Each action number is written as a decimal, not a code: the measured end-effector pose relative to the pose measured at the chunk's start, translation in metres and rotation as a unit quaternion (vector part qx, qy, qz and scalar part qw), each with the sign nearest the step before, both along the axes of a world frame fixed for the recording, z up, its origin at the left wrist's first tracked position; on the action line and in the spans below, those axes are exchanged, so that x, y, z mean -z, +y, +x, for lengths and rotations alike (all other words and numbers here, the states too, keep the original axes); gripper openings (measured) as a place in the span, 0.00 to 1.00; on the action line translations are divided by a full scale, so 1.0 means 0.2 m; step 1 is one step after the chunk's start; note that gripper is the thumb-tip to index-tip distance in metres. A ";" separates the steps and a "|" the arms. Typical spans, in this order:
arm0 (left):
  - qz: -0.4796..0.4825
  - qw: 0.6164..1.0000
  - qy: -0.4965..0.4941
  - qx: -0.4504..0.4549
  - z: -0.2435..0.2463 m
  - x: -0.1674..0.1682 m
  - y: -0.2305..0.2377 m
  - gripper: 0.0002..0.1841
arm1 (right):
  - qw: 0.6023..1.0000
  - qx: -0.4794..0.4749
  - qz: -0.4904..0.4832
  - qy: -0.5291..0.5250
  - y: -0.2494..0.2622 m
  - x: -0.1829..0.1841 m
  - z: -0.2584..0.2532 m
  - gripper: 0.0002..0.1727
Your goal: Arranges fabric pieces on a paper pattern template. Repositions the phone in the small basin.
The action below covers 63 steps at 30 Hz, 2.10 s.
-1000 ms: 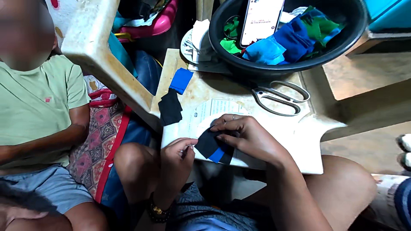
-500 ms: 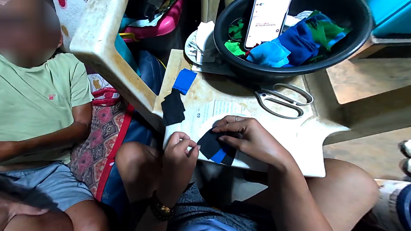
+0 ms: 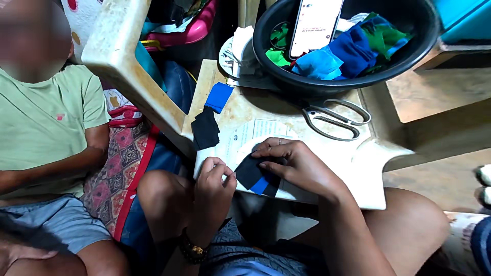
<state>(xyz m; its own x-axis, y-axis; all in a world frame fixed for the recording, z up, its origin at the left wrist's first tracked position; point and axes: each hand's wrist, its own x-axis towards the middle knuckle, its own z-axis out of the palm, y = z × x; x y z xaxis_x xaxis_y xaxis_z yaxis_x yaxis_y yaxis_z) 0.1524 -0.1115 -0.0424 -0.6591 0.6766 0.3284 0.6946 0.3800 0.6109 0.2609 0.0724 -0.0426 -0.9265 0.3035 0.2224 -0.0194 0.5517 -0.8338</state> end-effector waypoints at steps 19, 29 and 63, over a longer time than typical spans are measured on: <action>0.011 1.000 0.011 0.000 0.00 0.00 0.00 0.03 | 1.000 -0.005 0.000 0.003 0.00 0.00 0.00 0.08; 0.079 0.997 0.006 0.002 0.01 0.02 -0.01 0.06 | 1.000 -0.004 0.005 0.003 0.00 0.00 0.00 0.08; 0.068 0.969 -0.037 0.236 -0.12 -0.03 0.04 0.06 | 0.999 0.007 0.030 -0.009 -0.11 -0.07 -0.04 0.15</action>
